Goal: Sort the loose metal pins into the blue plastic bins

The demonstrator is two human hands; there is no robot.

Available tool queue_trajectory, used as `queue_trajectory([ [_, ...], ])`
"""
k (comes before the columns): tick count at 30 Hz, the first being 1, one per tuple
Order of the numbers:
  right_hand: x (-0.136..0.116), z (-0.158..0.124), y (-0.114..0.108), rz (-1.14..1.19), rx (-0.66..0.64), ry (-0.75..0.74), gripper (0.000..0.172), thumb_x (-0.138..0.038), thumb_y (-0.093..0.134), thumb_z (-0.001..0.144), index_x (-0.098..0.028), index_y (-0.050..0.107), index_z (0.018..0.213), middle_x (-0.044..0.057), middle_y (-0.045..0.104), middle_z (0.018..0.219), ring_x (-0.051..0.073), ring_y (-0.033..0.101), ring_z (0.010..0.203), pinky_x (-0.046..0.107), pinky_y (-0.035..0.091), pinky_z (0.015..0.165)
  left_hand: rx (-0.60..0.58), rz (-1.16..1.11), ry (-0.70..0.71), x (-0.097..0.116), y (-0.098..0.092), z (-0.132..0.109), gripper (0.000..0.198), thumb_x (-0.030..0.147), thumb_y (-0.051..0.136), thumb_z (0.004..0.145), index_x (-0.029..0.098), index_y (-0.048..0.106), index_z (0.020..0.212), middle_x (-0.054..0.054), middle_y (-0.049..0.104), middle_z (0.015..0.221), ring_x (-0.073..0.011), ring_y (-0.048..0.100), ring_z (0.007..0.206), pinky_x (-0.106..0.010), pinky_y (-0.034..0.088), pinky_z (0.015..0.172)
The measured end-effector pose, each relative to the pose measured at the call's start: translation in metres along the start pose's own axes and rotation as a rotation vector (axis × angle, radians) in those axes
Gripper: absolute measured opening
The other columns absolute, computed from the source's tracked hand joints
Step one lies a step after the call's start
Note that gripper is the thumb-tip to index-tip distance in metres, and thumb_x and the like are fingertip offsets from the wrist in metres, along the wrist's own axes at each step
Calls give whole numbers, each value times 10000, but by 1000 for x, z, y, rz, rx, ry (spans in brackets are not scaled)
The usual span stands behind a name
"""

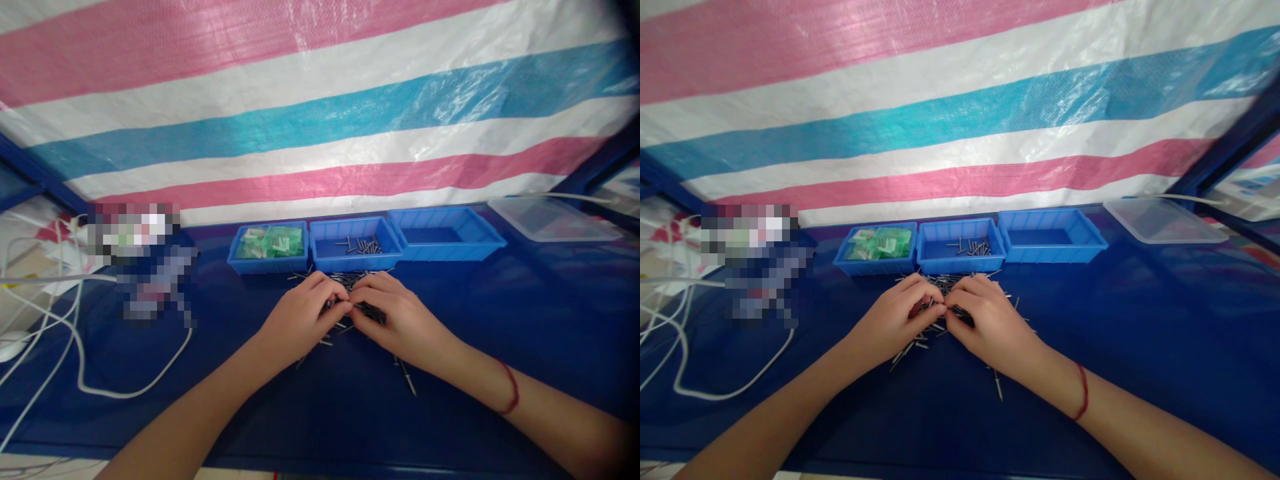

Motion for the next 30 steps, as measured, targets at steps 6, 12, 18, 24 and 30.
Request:
queue_trajectory([
  [6,-5,1,-14,62,108,-26,101,-191,566,875,-200,649,817,41,671,839,173,574,780,343,439,729,110,-93,-5,-1,-7,1,145,303,547,903,180,609,858,0,593,821,-122,537,711,-241,417,678],
  [12,0,0,-16,136,102,36,98,-206,566,875,-209,660,902,43,684,904,178,582,877,340,459,782,197,-165,52,6,-17,-2,119,265,527,913,177,605,894,-23,606,884,-117,564,729,-233,455,684],
  [18,5,0,-21,174,139,55,89,-229,572,871,-230,654,838,26,689,868,178,606,870,336,476,781,242,-171,121,11,-22,-5,114,257,502,929,178,584,940,-30,597,903,-106,563,707,-229,472,675],
  [24,8,0,-33,199,211,51,30,-239,615,846,-235,638,827,19,682,852,176,608,858,338,478,773,241,-138,110,6,-23,-2,109,258,503,932,182,579,946,-30,592,916,-115,570,746,-233,470,705],
  [30,-1,1,-39,186,213,-2,64,-247,618,843,-223,624,785,14,656,757,177,606,780,355,460,760,169,-136,135,8,-15,-1,145,276,482,942,178,589,944,-33,585,927,-115,556,750,-233,456,709],
])
Point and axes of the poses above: each hand's wrist, its own z-axis towards the middle knuckle, its own y-axis out of the palm, x = y × z, the point moved 10 cm from there along z, towards the middle knuckle
